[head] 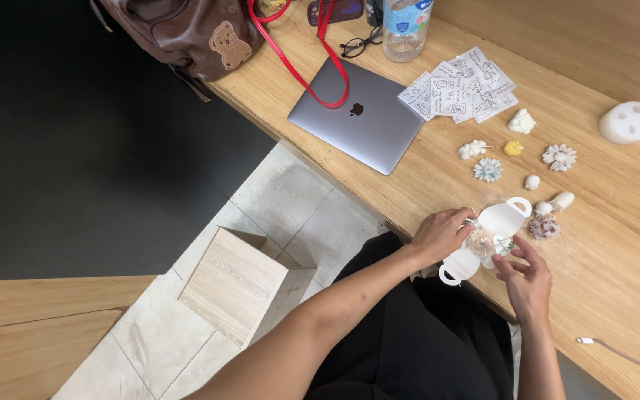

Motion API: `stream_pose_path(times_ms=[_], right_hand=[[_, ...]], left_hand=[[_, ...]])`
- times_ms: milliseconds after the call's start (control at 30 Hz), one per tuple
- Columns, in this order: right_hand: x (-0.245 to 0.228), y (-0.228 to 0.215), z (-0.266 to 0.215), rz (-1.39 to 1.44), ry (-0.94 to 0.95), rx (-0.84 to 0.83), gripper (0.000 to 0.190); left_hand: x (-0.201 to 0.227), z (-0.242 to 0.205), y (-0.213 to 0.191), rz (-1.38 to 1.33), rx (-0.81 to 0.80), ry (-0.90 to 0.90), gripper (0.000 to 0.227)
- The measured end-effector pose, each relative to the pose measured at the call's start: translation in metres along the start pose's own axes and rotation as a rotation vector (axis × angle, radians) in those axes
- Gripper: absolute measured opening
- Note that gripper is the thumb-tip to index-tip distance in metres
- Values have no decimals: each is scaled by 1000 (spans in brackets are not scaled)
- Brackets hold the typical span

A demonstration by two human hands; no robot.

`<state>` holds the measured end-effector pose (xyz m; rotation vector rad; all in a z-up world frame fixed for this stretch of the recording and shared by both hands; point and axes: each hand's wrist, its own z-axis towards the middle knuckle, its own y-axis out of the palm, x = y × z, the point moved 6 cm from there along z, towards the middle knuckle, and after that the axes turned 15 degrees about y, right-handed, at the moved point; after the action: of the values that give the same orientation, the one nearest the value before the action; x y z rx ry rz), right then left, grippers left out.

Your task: Packaging small decorative craft items into plastic bags and assembly of a decorative gift box.

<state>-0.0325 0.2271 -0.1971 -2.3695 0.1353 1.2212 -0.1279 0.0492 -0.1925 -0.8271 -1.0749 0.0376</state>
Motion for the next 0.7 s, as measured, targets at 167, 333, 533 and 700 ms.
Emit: stream_pose_path(times_ms=[167,333,533,700], right_hand=[[-1,0,1,-108,-36,48,67],[5,-2,3,-107,-32,63,68],[15,-7,6,-60,-24,68,70],[20,-19,1,-96,8,125,72]], left_hand=[[1,-5,5,33,29,64,32],[5,-6,3,34,27,81,34],[5,-8,-2,30,21,39,39],[-11,-11,1,28,-11,-71,54]])
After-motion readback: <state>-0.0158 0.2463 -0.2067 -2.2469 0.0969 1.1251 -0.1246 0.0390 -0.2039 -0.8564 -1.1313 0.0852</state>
